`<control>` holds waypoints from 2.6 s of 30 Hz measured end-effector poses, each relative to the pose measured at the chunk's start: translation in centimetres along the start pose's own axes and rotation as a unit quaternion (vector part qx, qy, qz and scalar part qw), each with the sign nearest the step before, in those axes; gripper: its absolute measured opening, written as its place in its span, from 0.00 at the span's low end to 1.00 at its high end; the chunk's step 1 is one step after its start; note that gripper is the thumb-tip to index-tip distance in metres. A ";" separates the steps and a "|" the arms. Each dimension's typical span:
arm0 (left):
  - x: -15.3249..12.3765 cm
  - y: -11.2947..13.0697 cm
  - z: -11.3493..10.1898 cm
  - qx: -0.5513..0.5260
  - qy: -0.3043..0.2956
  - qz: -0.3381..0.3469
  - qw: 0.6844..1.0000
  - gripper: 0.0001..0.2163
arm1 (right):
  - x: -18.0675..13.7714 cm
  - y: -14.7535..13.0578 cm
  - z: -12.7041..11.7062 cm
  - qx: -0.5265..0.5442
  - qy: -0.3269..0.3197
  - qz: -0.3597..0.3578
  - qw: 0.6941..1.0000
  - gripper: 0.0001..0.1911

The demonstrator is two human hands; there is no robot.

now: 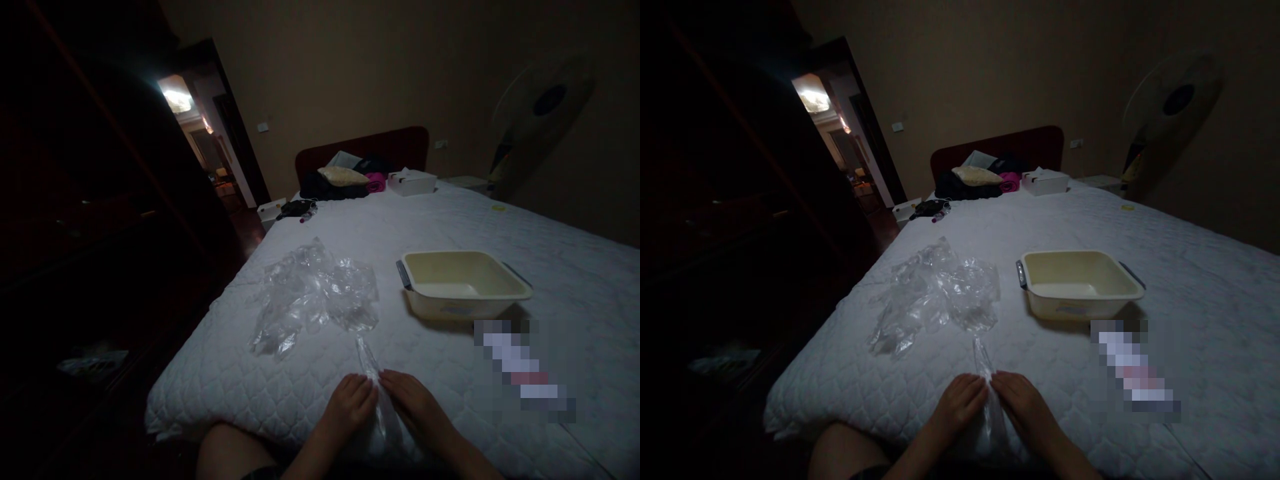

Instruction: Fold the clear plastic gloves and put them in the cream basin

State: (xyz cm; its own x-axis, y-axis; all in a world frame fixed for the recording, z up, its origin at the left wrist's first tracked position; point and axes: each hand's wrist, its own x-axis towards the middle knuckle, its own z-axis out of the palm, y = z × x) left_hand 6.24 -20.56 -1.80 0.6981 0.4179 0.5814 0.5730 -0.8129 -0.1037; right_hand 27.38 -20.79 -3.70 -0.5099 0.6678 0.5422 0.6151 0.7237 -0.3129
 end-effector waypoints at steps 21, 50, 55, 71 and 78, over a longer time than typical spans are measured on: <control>-0.6 0.4 0.5 -0.229 0.025 -0.244 0.942 0.09 | 1.2 -1.1 -0.5 0.136 -0.041 0.204 0.969 0.14; 3.0 2.7 3.3 0.043 0.048 -0.370 0.927 0.11 | 4.0 -2.2 0.9 0.114 0.034 0.361 0.925 0.08; 2.5 2.9 4.2 0.052 0.095 -0.366 0.924 0.11 | 4.2 -2.2 0.9 0.075 0.025 0.347 0.934 0.08; 1.7 3.1 4.8 0.067 0.130 -0.286 0.947 0.13 | 4.7 -2.3 0.6 0.026 -0.012 0.354 0.935 0.11; 1.1 2.3 5.8 -0.011 0.084 -0.285 0.955 0.16 | 4.3 -2.4 0.5 0.058 0.013 0.332 0.941 0.13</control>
State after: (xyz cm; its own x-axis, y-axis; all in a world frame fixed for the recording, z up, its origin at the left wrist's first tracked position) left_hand 10.81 -19.56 -6.11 0.1953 0.7256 0.6598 0.8286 -0.4820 0.2848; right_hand 23.44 -19.53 -0.98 -0.0193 0.9764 0.2152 0.7227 0.1624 -0.6718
